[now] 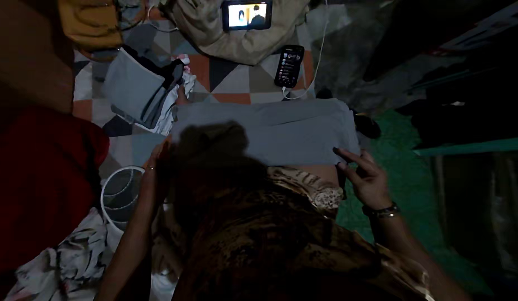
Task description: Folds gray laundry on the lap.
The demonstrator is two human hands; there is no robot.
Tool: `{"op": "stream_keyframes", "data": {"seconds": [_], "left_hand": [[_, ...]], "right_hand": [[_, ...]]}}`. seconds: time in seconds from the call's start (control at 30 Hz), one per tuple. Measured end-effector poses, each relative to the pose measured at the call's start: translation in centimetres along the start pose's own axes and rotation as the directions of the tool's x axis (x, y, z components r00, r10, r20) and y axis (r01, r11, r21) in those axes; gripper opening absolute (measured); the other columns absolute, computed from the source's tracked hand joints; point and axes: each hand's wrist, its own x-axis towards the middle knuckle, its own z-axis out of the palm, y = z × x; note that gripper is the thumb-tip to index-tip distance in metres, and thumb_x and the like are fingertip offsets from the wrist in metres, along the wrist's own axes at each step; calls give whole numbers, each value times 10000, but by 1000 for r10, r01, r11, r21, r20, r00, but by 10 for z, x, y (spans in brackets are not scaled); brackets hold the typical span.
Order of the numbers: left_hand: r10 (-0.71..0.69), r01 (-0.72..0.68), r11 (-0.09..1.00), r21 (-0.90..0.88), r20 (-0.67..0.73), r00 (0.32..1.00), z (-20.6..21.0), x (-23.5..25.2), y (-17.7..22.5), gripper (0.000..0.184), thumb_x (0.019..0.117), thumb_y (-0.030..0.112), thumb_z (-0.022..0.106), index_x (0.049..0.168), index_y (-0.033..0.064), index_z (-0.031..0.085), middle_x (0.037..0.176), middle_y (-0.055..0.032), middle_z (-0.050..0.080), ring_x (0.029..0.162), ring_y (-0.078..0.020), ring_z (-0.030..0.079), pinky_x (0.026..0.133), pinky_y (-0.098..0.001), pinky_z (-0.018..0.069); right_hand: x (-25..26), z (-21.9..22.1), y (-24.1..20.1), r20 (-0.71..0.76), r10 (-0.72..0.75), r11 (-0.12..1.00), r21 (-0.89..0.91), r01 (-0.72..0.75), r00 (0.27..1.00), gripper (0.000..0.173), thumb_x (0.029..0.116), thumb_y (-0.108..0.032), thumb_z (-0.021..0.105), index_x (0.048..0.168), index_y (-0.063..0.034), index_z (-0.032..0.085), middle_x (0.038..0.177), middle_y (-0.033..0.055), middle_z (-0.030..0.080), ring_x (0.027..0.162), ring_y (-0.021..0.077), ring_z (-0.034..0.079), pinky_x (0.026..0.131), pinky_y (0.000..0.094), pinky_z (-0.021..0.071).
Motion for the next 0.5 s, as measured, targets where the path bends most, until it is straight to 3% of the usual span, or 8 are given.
{"op": "stream_keyframes", "data": {"seconds": [0.07,0.13,0.23,0.37,0.43,0.5], "left_hand": [[-21,19,999,-39,-59,998,-8,-3,-5,556,1027,74,517,1559,87,356,1193,-237,632,1051,-307,645,923,-504,527],[-4,4,1000,-12,-32,999,-23,-3,-15,498,1007,79,420,1504,77,451,1127,-207,643,958,-271,640,834,-476,535],[-42,43,999,-13,68,997,-50,0,-23,469,1011,77,480,1479,100,502,1183,-192,648,1009,-260,631,876,-478,514],[-72,77,996,-32,145,987,-77,3,-35,578,967,135,665,1507,131,459,1063,-85,659,890,-124,607,817,-356,515],[-58,54,998,27,213,975,-86,4,-35,591,948,87,684,1498,100,466,1078,-95,650,910,-148,602,824,-378,513],[-21,2,996,84,228,973,-90,5,-31,492,929,0,660,1406,35,543,1179,-171,652,1025,-266,619,895,-495,503]], "right_hand": [[0,-1,1,20,-30,998,-56,31,999,335,937,-217,650,1235,-92,739,1273,167,609,1203,124,544,1020,240,459],[-2,-4,2,38,-23,995,-96,26,999,342,941,-251,652,1244,-121,740,1279,171,600,1198,141,531,1019,260,448],[-1,-8,0,26,57,994,-91,-55,998,363,933,-217,637,1256,-75,721,1299,174,607,1182,132,548,994,247,461],[1,-11,-4,10,106,994,24,-106,994,331,958,-196,621,1240,-53,720,1266,110,639,1146,68,571,950,196,488],[1,-12,-5,9,106,994,30,-106,994,323,979,-196,597,1237,-47,720,1245,100,645,1128,60,576,949,196,490],[1,-12,-6,-2,112,994,19,-112,994,310,986,-185,581,1222,-47,728,1220,88,655,1101,47,586,932,189,495]]}}
